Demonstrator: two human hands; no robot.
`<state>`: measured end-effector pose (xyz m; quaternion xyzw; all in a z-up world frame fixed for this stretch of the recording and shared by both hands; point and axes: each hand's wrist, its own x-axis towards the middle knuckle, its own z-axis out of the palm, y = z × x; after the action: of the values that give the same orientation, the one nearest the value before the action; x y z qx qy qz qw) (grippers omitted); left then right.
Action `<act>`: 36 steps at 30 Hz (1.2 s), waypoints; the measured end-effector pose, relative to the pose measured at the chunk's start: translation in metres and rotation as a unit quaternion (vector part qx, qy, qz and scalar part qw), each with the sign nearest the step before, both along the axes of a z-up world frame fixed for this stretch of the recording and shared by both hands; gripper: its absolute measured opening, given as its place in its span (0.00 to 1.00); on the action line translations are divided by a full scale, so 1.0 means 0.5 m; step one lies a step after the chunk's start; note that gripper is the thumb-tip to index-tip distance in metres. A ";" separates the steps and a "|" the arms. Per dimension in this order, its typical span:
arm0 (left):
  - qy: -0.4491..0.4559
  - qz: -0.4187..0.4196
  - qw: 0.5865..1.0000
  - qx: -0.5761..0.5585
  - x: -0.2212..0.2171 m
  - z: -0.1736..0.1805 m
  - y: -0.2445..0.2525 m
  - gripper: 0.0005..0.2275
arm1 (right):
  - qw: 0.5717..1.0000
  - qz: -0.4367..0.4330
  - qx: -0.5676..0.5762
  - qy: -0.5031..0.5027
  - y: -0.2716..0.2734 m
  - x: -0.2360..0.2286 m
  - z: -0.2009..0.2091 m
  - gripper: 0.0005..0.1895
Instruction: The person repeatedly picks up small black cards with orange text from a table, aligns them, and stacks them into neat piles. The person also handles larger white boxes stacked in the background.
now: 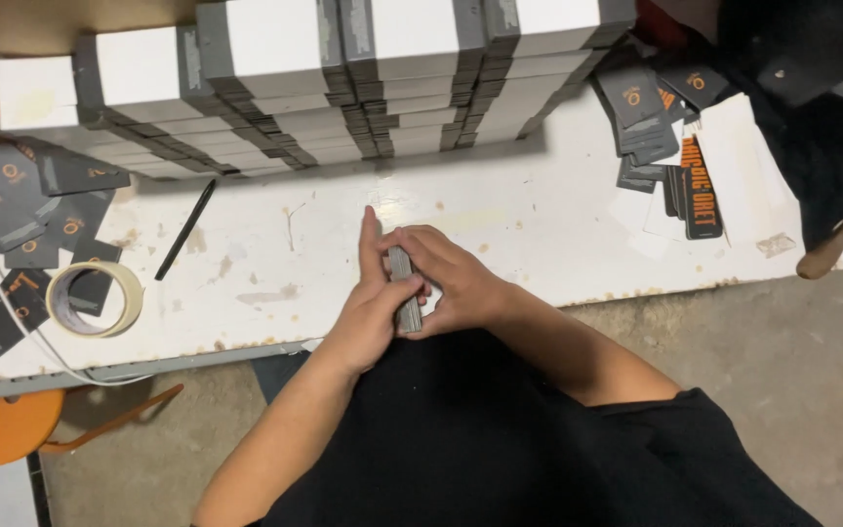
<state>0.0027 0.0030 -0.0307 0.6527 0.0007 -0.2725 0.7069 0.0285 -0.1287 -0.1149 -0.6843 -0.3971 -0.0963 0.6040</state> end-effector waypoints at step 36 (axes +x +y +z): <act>0.034 0.055 0.997 -0.041 0.017 -0.024 0.038 0.24 | 0.997 0.032 0.054 0.051 0.004 0.002 0.015 0.67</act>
<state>0.0111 0.0217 -0.0429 0.6125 0.0497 -0.2551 0.7465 0.0296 -0.1265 -0.1071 -0.6421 -0.3817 -0.0635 0.6618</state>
